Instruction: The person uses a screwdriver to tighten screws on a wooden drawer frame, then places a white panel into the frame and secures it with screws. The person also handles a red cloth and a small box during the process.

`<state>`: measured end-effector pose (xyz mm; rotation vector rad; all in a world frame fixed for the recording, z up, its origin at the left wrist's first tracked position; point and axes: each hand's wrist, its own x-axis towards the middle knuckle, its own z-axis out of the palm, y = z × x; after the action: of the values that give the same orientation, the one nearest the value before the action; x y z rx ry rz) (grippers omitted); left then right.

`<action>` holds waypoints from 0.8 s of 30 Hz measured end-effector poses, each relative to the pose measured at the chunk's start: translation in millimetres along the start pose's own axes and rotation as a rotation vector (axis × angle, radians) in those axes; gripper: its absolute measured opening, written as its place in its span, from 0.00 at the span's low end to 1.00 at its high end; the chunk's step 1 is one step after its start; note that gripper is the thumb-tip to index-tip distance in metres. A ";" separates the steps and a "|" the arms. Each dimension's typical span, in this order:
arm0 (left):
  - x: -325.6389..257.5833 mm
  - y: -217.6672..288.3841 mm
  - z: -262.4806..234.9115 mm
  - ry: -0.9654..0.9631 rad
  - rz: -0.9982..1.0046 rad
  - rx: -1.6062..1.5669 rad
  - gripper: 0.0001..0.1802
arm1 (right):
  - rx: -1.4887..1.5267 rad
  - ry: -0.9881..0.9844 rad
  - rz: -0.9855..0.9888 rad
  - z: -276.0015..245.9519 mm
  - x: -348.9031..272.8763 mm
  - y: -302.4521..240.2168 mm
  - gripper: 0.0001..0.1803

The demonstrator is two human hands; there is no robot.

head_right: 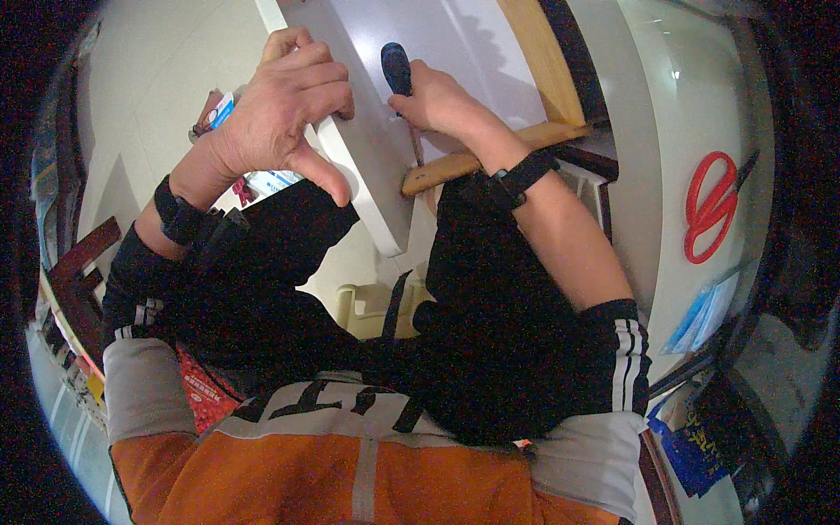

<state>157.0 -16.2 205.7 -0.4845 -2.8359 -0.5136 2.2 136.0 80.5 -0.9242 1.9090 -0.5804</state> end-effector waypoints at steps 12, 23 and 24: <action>0.6 1.0 -1.4 -0.010 -0.005 -0.016 0.46 | -0.076 0.087 -0.004 9.0 5.1 -0.4 0.29; -4.1 -1.3 0.0 -0.002 -0.017 -0.033 0.46 | 0.183 0.040 0.023 -1.6 -7.5 -3.4 0.22; -4.3 -1.6 0.4 0.004 -0.013 -0.030 0.46 | 0.190 0.030 0.024 -2.1 -9.0 -3.0 0.21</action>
<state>160.3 -18.7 203.7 -0.4708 -2.8331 -0.5599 4.2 141.3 88.4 -0.7739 1.8523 -0.7509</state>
